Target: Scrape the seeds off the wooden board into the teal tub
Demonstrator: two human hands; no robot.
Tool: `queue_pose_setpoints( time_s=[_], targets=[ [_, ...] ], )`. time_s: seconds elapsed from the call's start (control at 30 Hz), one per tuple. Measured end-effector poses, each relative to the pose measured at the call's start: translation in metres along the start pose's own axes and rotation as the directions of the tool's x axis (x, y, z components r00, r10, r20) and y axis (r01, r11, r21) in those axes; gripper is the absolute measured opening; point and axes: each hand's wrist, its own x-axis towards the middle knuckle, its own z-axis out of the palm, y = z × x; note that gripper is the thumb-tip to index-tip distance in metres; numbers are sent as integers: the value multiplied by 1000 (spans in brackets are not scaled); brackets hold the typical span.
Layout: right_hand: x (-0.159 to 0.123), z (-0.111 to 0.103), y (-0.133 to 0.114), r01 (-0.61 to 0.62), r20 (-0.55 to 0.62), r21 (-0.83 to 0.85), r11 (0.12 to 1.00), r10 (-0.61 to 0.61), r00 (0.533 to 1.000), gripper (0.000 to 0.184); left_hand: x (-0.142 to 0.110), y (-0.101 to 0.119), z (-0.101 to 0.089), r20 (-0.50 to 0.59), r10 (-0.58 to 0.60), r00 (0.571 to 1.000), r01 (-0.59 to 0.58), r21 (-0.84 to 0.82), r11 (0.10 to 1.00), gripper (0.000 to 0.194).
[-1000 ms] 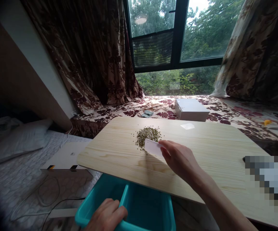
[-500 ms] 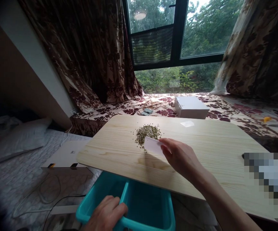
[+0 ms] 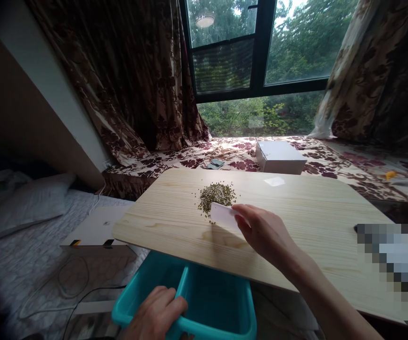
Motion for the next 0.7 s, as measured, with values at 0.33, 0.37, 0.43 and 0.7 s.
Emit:
queue_pose_setpoints(
  time_s=[0.33,0.37,0.43,0.7],
  targets=[
    [-6,-1,2,-2,-4,0,1000,2,1000,29,0,0,0,9,-16,1000,16,-21,1000,21],
    [-6,-1,2,-3,-6,4,1000,3,1000,29,0,0,-1,16,-17,1000,17,-22,1000,21],
    [-6,-1,2,-10,-14,6,1000,10,1000,30,1,1,-3,37,-24,999,25,-26,999,22],
    [-5,-2,-2,-10,31,14,1000,9,999,29,0,1,-5,122,-55,991,59,-28,998,31]
  ],
)
